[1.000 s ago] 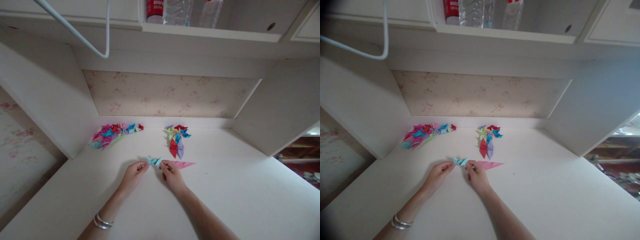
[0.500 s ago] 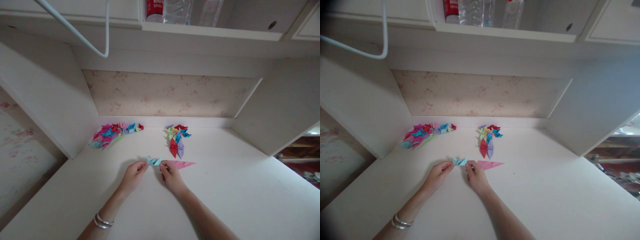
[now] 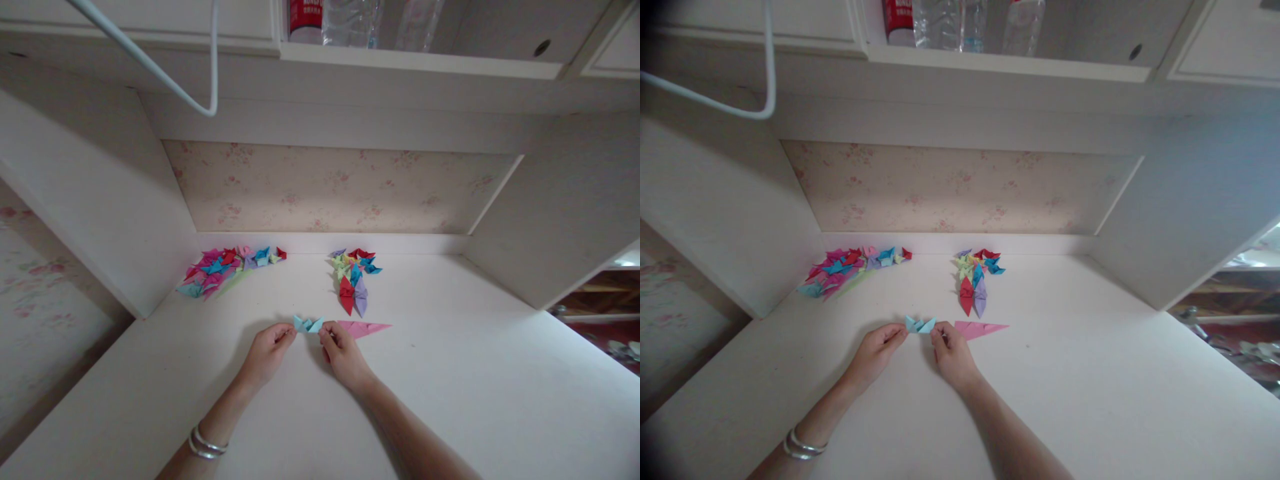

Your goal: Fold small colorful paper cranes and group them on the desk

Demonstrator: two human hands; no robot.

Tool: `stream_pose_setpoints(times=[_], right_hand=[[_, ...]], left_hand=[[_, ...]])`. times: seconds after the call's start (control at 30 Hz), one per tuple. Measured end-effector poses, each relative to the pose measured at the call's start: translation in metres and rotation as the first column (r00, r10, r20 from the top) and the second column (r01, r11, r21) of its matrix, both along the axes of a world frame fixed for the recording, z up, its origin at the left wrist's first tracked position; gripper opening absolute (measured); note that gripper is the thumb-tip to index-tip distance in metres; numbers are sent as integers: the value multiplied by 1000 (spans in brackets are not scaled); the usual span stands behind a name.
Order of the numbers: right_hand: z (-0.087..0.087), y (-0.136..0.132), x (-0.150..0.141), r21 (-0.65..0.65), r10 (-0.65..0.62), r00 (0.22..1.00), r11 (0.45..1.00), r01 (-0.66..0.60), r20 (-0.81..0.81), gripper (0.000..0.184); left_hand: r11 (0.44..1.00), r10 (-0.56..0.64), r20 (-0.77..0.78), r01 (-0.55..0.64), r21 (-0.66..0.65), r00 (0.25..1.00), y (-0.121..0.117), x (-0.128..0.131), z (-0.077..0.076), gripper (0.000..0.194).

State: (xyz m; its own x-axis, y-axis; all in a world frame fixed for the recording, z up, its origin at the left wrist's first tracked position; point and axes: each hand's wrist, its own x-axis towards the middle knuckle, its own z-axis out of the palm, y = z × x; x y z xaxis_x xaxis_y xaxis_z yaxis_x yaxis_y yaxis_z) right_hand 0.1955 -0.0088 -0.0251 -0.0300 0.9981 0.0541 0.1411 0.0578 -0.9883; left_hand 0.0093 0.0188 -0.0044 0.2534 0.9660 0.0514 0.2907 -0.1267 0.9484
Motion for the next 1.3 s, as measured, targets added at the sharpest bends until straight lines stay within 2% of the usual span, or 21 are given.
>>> stream_pose_setpoints(times=[0.17,0.53,0.8,1.0,1.3], right_hand=[[-2,2,0,-11,1,999,1000,-1,-35,26],[-3,4,0,-52,-46,995,998,42,-91,22],[-1,4,1,-57,-104,981,994,96,-164,34],[0,5,2,-19,-168,974,986,167,-152,37],[-2,6,2,-68,-184,963,982,174,-195,39]], left_hand=[[999,31,41,-30,-21,999,0,2,3,37],[992,80,32,-76,-98,996,-3,3,9,38],[999,27,26,-26,-40,999,-2,3,6,39],[1000,-24,-18,23,-19,1000,0,2,-4,41],[998,-51,-66,53,26,997,1,2,-8,41]])
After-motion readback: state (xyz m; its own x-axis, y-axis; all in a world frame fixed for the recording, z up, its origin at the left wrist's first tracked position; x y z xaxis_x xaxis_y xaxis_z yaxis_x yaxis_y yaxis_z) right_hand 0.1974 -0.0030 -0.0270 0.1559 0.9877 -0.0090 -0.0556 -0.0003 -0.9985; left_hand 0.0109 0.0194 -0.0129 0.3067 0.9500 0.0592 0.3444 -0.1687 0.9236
